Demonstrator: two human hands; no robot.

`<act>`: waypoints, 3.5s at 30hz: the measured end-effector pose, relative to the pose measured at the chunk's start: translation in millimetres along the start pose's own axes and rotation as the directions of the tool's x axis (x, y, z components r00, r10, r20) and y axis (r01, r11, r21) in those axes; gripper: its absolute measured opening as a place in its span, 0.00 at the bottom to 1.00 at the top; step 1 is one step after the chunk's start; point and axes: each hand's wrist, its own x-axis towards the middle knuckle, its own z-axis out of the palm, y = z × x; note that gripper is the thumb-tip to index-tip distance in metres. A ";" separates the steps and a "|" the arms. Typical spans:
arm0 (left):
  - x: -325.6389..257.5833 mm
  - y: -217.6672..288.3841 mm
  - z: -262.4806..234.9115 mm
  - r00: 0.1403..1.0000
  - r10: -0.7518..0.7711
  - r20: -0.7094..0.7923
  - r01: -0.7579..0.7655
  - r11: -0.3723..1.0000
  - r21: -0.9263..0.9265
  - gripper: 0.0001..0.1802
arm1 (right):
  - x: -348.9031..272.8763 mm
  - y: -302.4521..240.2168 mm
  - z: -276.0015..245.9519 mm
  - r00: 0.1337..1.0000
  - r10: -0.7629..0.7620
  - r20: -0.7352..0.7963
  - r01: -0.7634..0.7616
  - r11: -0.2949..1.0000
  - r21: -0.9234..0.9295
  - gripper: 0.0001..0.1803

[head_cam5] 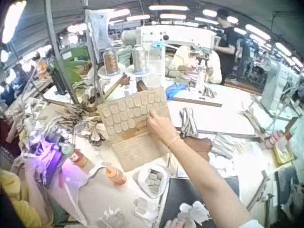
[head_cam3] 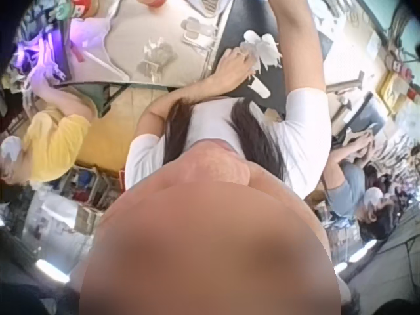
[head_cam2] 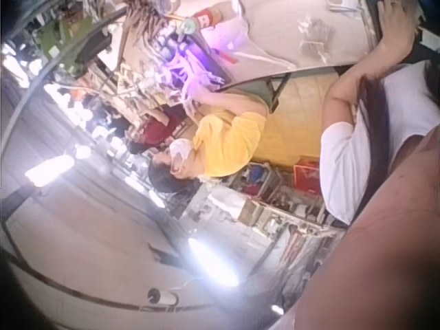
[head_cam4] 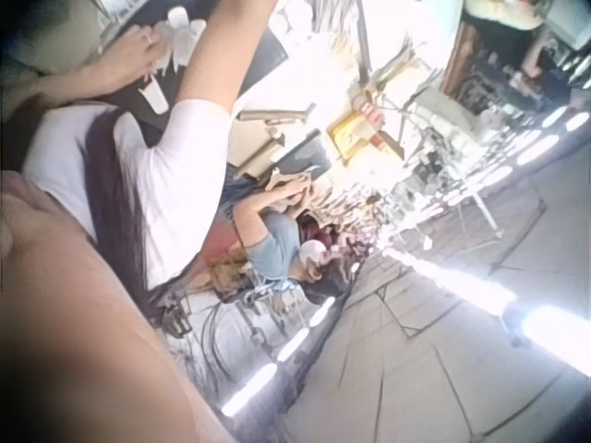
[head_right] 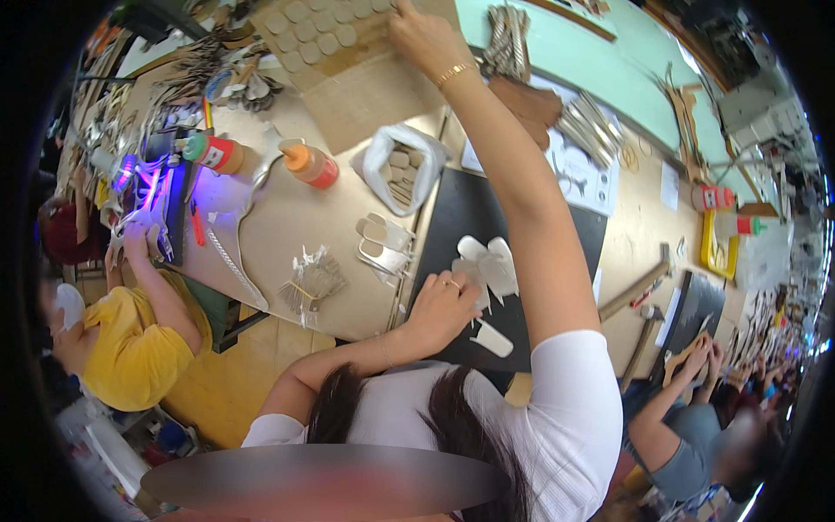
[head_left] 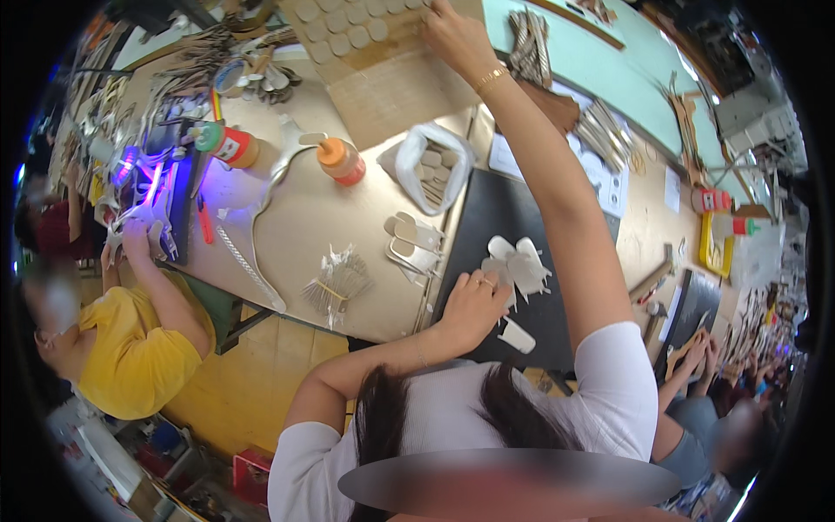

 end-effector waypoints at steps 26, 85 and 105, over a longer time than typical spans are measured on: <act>-13.3 43.4 3.8 0.951 0.297 0.090 -0.283 0.948 -0.147 0.27 | -196.0 -0.6 -80.8 0.965 0.262 -0.006 -0.117 0.449 0.886 0.09; -32.9 43.5 -104.0 0.938 -0.179 0.296 0.338 0.283 -0.898 0.24 | -322.7 -113.7 -272.1 0.791 0.287 0.540 -0.567 0.015 0.823 0.09; -33.1 47.7 -110.1 0.917 -0.263 0.299 0.378 0.340 -0.861 0.16 | -313.8 -114.6 -280.8 0.766 0.285 0.576 -0.618 0.080 0.782 0.08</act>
